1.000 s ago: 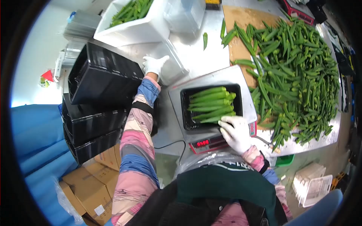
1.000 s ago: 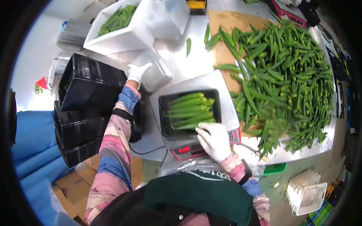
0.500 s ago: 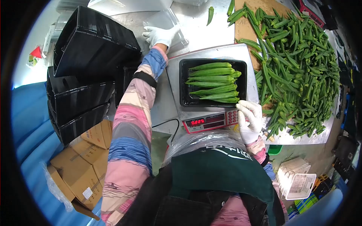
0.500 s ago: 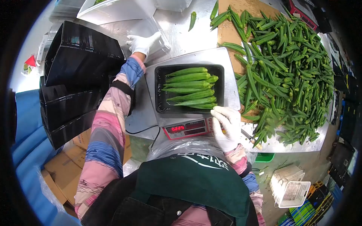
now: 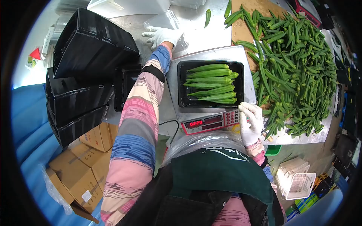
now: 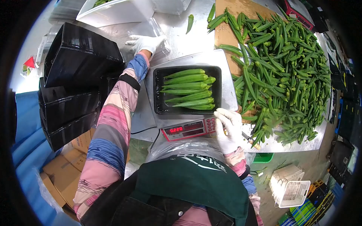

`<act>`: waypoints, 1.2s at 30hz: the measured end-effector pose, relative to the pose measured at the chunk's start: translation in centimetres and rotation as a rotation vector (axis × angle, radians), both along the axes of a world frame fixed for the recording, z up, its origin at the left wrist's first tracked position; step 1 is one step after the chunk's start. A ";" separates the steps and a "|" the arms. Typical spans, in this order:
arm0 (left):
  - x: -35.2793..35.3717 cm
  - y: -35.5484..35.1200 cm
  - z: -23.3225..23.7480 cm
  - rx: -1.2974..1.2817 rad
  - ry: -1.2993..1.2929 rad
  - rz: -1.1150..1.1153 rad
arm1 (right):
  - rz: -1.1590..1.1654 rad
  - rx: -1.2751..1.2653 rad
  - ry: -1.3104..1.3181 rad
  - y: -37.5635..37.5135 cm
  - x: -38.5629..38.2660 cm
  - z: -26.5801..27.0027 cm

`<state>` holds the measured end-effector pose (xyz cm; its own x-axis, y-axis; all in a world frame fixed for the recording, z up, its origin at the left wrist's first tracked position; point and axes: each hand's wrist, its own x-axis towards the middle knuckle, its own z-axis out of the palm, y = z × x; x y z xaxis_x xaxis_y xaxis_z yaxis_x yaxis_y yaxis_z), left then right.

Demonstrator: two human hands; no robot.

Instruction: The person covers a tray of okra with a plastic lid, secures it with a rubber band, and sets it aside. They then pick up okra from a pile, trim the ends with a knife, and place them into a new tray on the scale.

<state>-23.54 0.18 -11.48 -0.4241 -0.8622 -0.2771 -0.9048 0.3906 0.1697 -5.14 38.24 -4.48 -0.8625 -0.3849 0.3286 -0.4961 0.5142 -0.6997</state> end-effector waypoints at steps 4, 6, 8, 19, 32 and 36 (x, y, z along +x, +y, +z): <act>-0.5 0.4 0.4 0.021 -0.012 -0.004 | -0.003 0.014 -0.009 -0.1 -0.2 0.1; -0.6 0.6 0.4 0.024 -0.009 -0.003 | -0.008 0.013 -0.017 0.0 -0.2 0.0; -0.4 0.8 0.5 0.025 -0.001 -0.012 | -0.011 0.000 -0.018 0.0 -0.1 -0.4; -1.0 1.3 0.2 0.002 -0.022 -0.036 | -0.009 -0.020 -0.017 0.2 0.2 -0.7; -1.2 0.6 0.1 0.024 -0.016 -0.035 | -0.016 0.019 -0.029 0.4 0.3 -0.7; -1.1 0.3 -0.3 -0.007 -0.017 -0.091 | -0.017 0.017 -0.024 0.2 0.2 -0.5</act>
